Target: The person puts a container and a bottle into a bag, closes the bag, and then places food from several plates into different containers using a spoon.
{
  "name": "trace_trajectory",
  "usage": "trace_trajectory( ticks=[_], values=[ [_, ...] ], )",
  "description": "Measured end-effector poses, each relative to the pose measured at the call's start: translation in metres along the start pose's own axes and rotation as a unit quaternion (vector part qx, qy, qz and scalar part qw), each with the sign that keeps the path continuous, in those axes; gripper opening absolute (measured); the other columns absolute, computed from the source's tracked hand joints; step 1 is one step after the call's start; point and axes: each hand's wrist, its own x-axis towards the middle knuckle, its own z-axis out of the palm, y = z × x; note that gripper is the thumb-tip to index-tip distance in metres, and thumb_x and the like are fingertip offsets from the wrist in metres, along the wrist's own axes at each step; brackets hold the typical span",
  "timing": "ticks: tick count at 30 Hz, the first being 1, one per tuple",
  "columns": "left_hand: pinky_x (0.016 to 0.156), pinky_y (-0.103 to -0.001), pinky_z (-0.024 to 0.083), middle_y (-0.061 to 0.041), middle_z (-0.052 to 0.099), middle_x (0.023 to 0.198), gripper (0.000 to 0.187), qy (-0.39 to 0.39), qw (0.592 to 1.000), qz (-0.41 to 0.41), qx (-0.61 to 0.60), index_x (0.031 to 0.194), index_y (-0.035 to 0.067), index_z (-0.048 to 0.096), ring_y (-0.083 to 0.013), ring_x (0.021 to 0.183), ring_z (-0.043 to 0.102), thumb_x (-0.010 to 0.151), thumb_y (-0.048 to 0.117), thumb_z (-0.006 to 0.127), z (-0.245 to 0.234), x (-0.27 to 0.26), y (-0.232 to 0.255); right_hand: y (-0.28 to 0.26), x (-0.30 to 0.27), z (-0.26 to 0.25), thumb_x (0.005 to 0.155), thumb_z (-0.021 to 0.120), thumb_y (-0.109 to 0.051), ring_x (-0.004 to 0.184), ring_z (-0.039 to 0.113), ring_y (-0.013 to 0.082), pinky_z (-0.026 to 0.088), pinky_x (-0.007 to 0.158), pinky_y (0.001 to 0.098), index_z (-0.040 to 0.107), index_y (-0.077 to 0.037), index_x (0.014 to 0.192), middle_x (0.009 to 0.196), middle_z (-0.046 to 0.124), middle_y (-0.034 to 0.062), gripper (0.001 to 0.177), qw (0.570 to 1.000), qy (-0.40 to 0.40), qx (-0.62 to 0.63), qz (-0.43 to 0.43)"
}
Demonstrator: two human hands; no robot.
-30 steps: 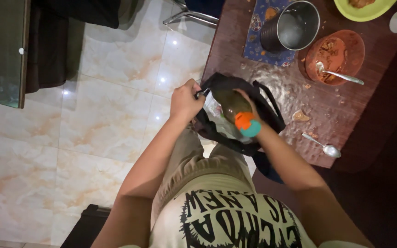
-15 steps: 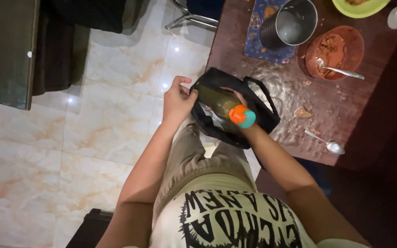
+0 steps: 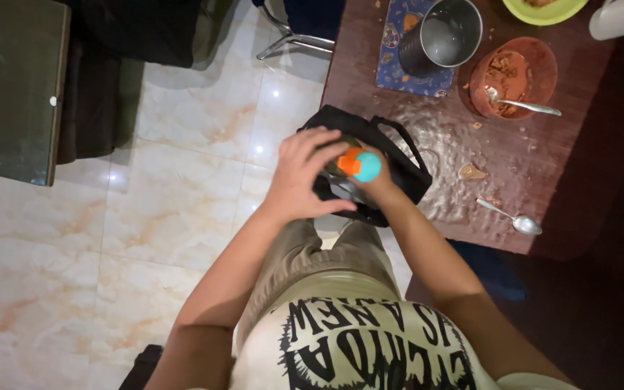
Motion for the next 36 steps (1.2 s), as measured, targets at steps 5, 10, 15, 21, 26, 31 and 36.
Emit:
trace_trajectory(
  ticks=[5, 10, 15, 21, 26, 31, 36],
  values=[
    [0.102, -0.044, 0.045, -0.011, 0.065, 0.127, 0.059, -0.027, 0.999, -0.030, -0.012, 0.129, 0.010, 0.065, -0.0335, 0.118, 0.060, 0.077, 0.031, 0.086, 0.020, -0.015, -0.015, -0.010, -0.002, -0.005, 0.081, 0.082, -0.024, 0.109, 0.070, 0.0330, 0.055, 0.091, 0.0400, 0.066, -0.007, 0.127, 0.119, 0.074, 0.0174, 0.052, 0.999, 0.009, -0.045, -0.026],
    [0.100, -0.042, 0.052, -0.014, 0.066, 0.124, 0.054, 0.020, 0.995, -0.077, -0.064, 0.129, 0.007, 0.064, -0.0336, 0.115, 0.062, 0.083, 0.020, 0.088, 0.017, -0.022, -0.015, 0.021, -0.008, -0.029, 0.073, 0.081, -0.024, 0.106, 0.065, 0.0427, 0.051, 0.090, 0.0463, 0.056, 0.002, 0.134, 0.115, 0.067, 0.0287, 0.071, 0.998, -0.039, -0.017, -0.043],
    [0.099, -0.042, 0.044, -0.011, 0.067, 0.119, 0.056, 0.042, 0.995, -0.089, -0.013, 0.127, 0.008, 0.064, -0.0324, 0.113, 0.059, 0.079, 0.022, 0.089, 0.012, -0.015, -0.011, 0.098, -0.022, -0.032, 0.091, 0.061, -0.021, 0.115, 0.065, 0.0445, 0.051, 0.099, 0.0459, 0.057, 0.005, 0.134, 0.121, 0.067, 0.0319, 0.051, 0.997, -0.035, -0.058, 0.037],
    [0.101, -0.040, 0.033, -0.002, 0.069, 0.115, 0.055, 0.051, 0.993, -0.092, 0.053, 0.125, 0.014, 0.066, -0.0268, 0.109, 0.055, 0.077, 0.026, 0.090, 0.011, -0.008, -0.010, 0.059, 0.004, -0.010, 0.093, 0.060, -0.028, 0.107, 0.063, 0.0470, 0.050, 0.094, 0.0499, 0.057, 0.007, 0.131, 0.116, 0.065, 0.0343, 0.051, 0.996, -0.007, -0.079, 0.052],
    [0.102, -0.042, 0.032, -0.002, 0.069, 0.114, 0.054, 0.062, 0.991, -0.098, 0.074, 0.125, 0.014, 0.066, -0.0271, 0.109, 0.054, 0.078, 0.027, 0.089, 0.008, -0.012, -0.012, 0.005, 0.039, 0.008, 0.098, 0.056, -0.034, 0.099, 0.067, 0.0452, 0.050, 0.088, 0.0524, 0.060, 0.003, 0.121, 0.105, 0.069, 0.0304, 0.043, 0.982, -0.088, -0.094, 0.136],
    [0.102, -0.042, 0.032, -0.002, 0.068, 0.113, 0.054, 0.071, 0.988, -0.096, 0.094, 0.125, 0.014, 0.066, -0.0276, 0.110, 0.054, 0.079, 0.030, 0.089, 0.012, -0.014, -0.013, 0.089, 0.083, 0.052, 0.100, 0.056, -0.031, 0.093, 0.071, 0.0429, 0.054, 0.083, 0.0479, 0.062, 0.004, 0.118, 0.099, 0.071, 0.0299, 0.040, 0.998, -0.028, -0.034, 0.051],
    [0.102, -0.042, 0.031, -0.002, 0.069, 0.115, 0.054, 0.075, 0.985, -0.101, 0.116, 0.125, 0.014, 0.066, -0.0268, 0.107, 0.054, 0.080, 0.032, 0.088, 0.003, -0.011, -0.007, 0.045, 0.089, 0.029, 0.098, 0.059, -0.035, 0.088, 0.071, 0.0380, 0.053, 0.078, 0.0433, 0.069, 0.002, 0.106, 0.094, 0.071, 0.0248, 0.038, 0.998, -0.024, 0.050, 0.037]
  ],
)
